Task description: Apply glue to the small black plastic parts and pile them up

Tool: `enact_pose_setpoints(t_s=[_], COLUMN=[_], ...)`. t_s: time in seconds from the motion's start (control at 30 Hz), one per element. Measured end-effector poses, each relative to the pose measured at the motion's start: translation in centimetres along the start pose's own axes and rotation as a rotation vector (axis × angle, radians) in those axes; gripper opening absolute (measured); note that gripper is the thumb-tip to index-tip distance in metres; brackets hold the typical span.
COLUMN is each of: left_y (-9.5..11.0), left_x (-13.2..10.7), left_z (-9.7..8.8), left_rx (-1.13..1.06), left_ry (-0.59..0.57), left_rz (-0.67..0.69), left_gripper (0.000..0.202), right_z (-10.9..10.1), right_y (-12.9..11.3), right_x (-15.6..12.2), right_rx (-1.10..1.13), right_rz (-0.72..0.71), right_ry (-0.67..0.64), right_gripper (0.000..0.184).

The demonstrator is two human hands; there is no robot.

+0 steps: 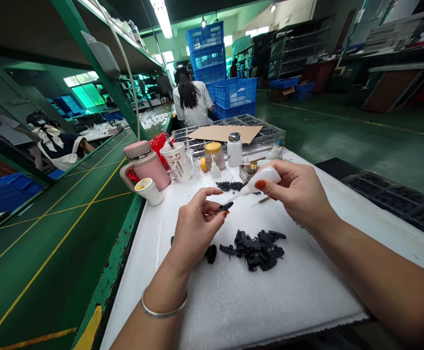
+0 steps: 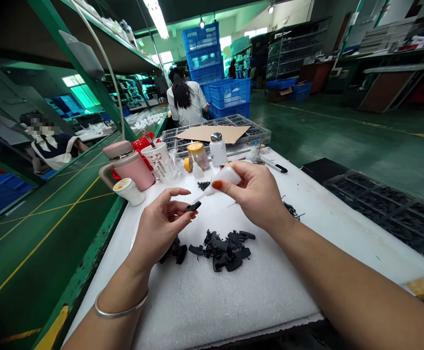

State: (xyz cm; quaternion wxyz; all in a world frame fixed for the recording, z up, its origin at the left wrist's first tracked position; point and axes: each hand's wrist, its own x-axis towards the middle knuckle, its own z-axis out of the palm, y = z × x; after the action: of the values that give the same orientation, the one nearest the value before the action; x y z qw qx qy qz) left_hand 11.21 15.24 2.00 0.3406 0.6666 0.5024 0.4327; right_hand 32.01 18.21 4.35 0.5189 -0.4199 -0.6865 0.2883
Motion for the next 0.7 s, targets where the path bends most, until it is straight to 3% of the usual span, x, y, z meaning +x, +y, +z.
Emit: enact_pose_setpoints(t_s=[0.27, 0.4, 0.57, 0.7], left_y=[0.21, 0.17, 0.18, 0.33], left_x=[0.03, -0.01, -0.10, -0.23], left_z=[0.02, 0.03, 0.02, 0.15], left_rx=[-0.024, -0.009, -0.006, -0.064], left_ry=[0.017, 0.020, 0.043, 0.066], left_rz=[0.003, 0.005, 0.030, 0.064], left_gripper=[0.034, 0.035, 0.035, 0.041], right_z=[-0.16, -0.29, -0.13, 0.69], right_y=[-0.18, 0.10, 0.41, 0.76], right_x=[0.02, 0.25, 0.82, 0.82], right_rx=[0.055, 0.229, 0.603, 0.793], right_rz=[0.029, 0.081, 0.283, 0.511], right_ry=[-0.013, 0.004, 0.081, -0.022], right_gripper=[0.034, 0.031, 0.024, 0.040])
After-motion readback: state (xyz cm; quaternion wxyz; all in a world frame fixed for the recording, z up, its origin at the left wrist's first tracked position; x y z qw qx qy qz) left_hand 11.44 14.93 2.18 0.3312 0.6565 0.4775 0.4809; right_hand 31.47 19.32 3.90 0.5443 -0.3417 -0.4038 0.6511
